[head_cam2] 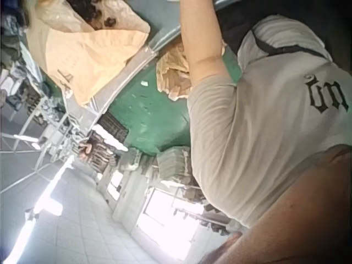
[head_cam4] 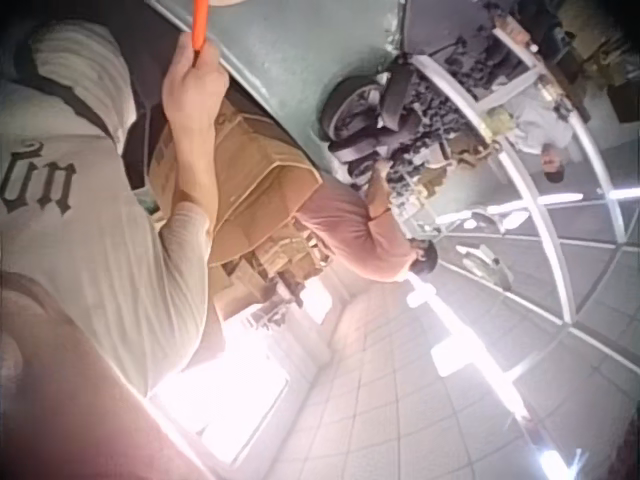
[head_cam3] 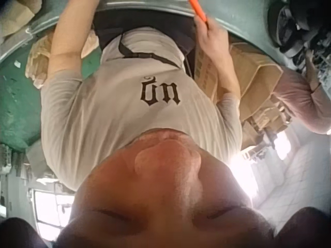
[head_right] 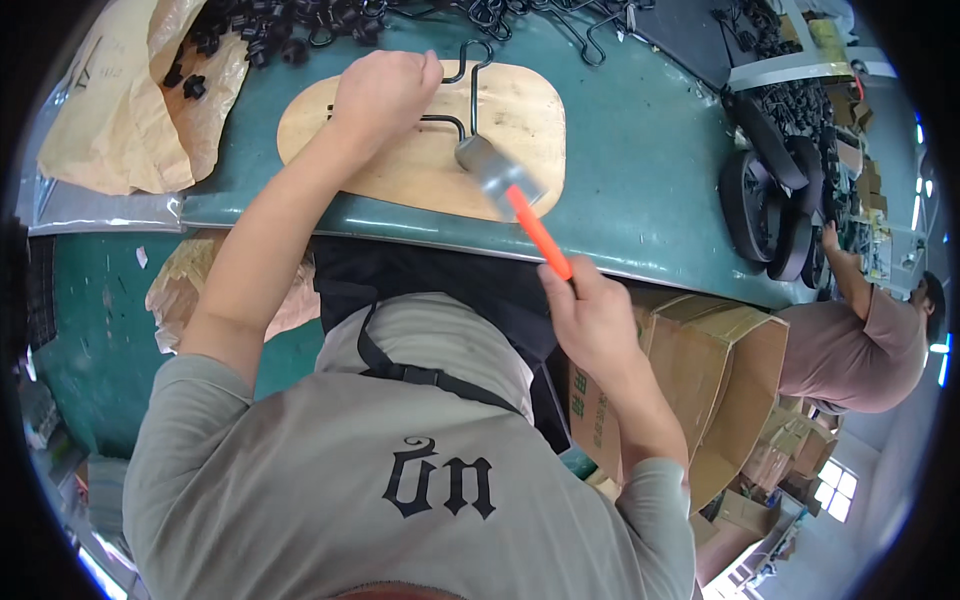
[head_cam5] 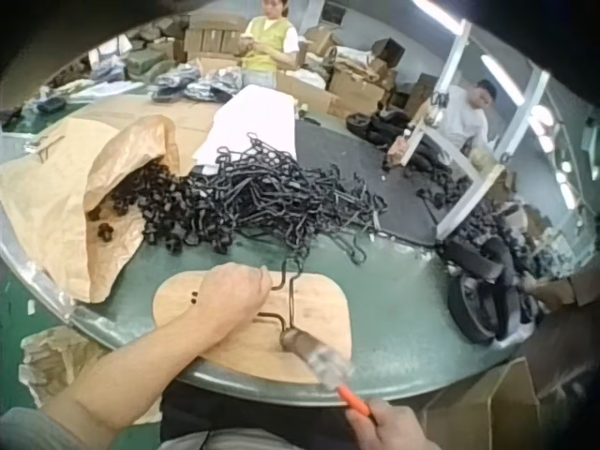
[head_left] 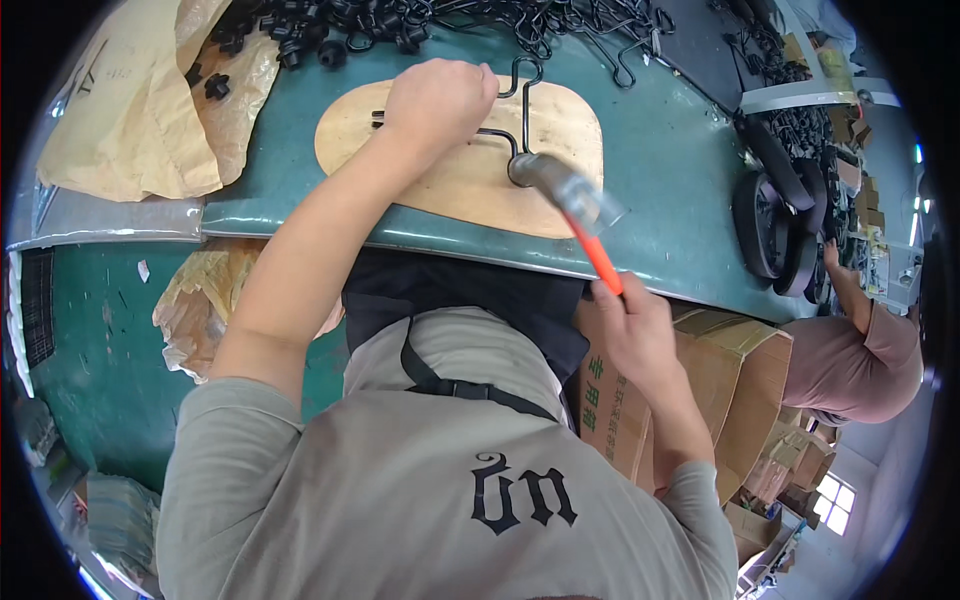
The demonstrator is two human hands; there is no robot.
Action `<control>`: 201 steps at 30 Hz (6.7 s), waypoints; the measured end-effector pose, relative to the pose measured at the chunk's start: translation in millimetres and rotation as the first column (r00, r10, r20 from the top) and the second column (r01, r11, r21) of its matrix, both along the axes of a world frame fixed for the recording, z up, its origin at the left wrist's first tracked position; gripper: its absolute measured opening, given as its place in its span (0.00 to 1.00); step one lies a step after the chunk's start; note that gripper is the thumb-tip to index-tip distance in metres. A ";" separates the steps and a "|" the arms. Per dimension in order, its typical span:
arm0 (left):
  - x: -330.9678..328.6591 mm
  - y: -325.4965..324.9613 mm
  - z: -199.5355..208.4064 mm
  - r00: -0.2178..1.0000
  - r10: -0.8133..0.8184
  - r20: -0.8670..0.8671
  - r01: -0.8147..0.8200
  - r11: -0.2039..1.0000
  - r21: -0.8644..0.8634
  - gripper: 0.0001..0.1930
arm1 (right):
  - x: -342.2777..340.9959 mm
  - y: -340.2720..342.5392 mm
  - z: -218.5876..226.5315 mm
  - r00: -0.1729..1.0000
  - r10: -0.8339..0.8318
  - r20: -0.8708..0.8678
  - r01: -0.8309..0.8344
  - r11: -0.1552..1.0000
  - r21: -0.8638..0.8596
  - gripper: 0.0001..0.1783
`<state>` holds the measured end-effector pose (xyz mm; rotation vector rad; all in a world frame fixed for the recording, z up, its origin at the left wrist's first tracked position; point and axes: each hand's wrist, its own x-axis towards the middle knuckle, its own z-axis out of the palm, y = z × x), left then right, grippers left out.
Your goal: The person fastens a strap around their waist, then repeatedly places metal frames on a wooden board, fits plastic caps onto them, and hammers the caps into place using a hammer.
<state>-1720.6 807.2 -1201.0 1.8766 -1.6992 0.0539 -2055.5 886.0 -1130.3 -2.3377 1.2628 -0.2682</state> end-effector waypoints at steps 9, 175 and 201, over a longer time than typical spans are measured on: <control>-3.2 5.7 19.3 0.991 -0.071 0.115 0.024 0.931 0.364 0.12 | -35.8 -37.6 17.0 0.870 -0.479 0.117 0.483 0.876 -0.005 0.23; 24.2 21.5 24.7 0.747 0.140 -0.650 -0.123 0.990 0.072 0.14 | 55.6 -169.3 7.5 0.592 0.800 0.099 -0.748 0.591 -0.301 0.07; -58.1 -7.7 13.5 0.996 0.032 -0.082 -0.011 0.971 0.241 0.21 | -6.1 -133.0 -37.1 0.934 0.073 0.349 -0.104 0.992 0.071 0.20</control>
